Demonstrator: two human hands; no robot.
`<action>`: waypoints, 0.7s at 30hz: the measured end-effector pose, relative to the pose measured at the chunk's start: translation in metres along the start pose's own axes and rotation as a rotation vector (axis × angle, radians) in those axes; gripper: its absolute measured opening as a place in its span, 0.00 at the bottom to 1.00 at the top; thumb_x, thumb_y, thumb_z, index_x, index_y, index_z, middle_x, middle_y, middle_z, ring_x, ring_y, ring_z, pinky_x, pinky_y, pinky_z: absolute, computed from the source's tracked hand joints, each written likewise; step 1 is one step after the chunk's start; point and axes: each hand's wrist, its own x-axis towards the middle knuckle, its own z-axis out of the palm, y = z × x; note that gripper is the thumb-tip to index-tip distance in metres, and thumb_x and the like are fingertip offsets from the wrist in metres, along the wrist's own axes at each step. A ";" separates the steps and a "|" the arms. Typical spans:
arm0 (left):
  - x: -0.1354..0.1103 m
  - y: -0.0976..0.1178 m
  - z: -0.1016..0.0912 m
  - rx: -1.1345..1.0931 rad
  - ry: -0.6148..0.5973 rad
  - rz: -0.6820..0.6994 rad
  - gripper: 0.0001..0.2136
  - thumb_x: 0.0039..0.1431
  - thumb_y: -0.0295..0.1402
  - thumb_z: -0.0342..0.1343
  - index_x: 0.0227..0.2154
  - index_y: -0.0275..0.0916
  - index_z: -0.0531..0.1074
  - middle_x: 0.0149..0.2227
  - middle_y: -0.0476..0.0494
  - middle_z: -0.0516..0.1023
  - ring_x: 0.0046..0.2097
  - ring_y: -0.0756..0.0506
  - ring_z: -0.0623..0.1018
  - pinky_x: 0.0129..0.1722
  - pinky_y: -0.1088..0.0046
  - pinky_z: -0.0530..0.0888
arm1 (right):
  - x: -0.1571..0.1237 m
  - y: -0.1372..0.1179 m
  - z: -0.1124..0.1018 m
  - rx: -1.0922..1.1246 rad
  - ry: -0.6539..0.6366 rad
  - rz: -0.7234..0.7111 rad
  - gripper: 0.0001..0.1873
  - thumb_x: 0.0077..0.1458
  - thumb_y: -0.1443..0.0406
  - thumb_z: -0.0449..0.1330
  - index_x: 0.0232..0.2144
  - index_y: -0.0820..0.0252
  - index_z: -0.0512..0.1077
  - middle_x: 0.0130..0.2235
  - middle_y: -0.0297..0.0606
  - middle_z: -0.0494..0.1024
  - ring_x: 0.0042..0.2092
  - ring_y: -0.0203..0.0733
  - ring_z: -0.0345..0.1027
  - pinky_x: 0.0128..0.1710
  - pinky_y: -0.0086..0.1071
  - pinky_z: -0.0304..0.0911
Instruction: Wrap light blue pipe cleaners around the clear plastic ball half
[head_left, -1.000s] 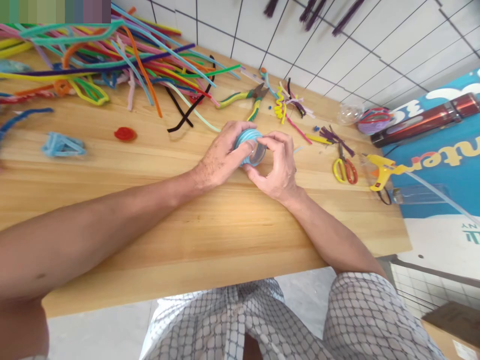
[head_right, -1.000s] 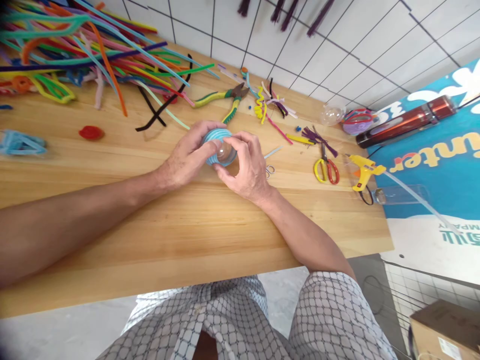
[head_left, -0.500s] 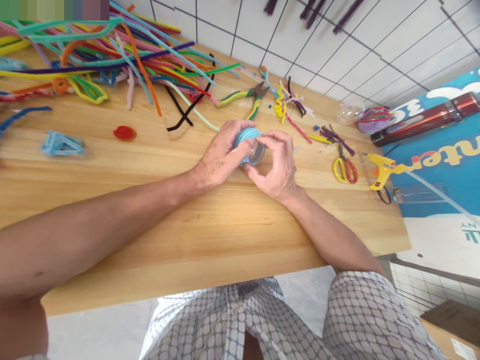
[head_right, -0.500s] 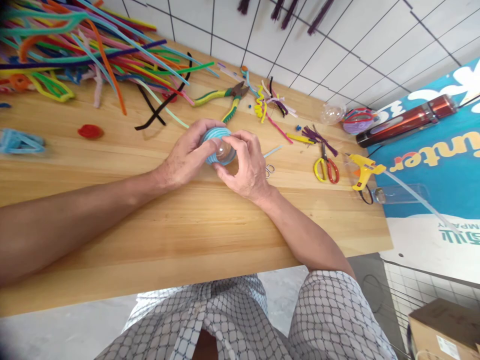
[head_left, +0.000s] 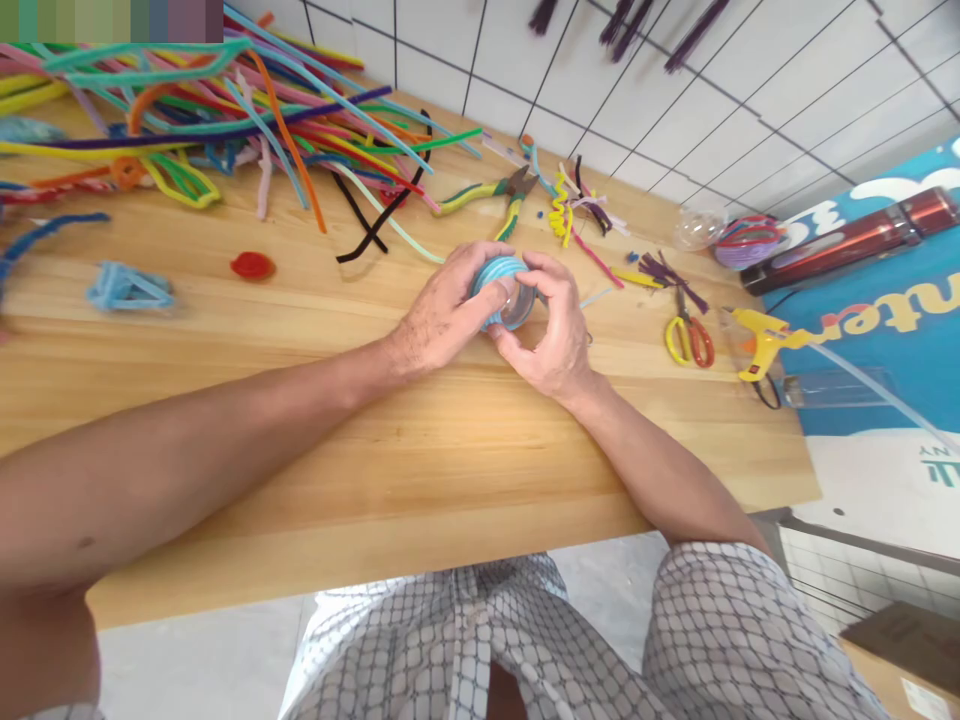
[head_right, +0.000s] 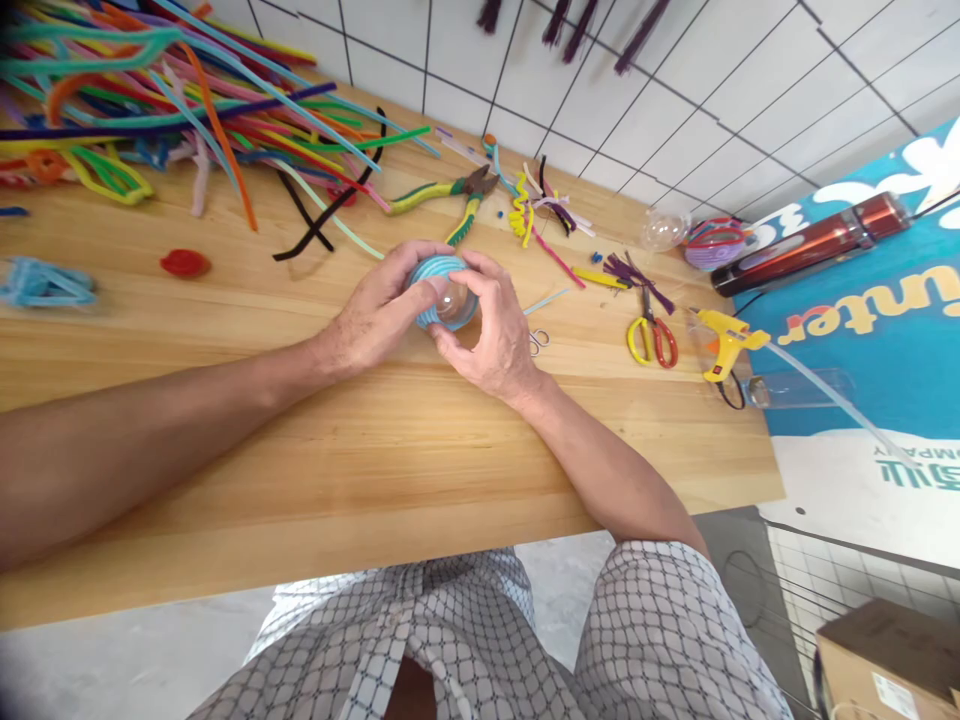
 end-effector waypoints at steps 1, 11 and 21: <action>0.000 0.000 0.000 0.002 -0.001 0.008 0.16 0.75 0.46 0.57 0.58 0.48 0.77 0.61 0.42 0.83 0.64 0.37 0.79 0.70 0.53 0.74 | 0.000 0.000 0.000 0.006 0.001 -0.001 0.34 0.63 0.54 0.70 0.65 0.50 0.63 0.69 0.51 0.72 0.71 0.62 0.69 0.70 0.67 0.70; -0.001 0.001 0.000 -0.001 0.000 0.000 0.15 0.74 0.45 0.58 0.58 0.49 0.76 0.60 0.42 0.82 0.64 0.37 0.79 0.69 0.54 0.74 | -0.001 -0.003 0.001 -0.036 -0.033 0.081 0.36 0.62 0.51 0.72 0.66 0.41 0.63 0.70 0.43 0.74 0.72 0.62 0.69 0.71 0.66 0.72; -0.002 0.005 0.001 -0.010 -0.022 -0.008 0.18 0.74 0.49 0.58 0.59 0.47 0.76 0.59 0.42 0.82 0.64 0.37 0.79 0.68 0.54 0.75 | 0.001 -0.004 0.005 0.031 0.033 -0.008 0.35 0.61 0.58 0.72 0.64 0.51 0.61 0.67 0.53 0.74 0.71 0.60 0.71 0.67 0.62 0.75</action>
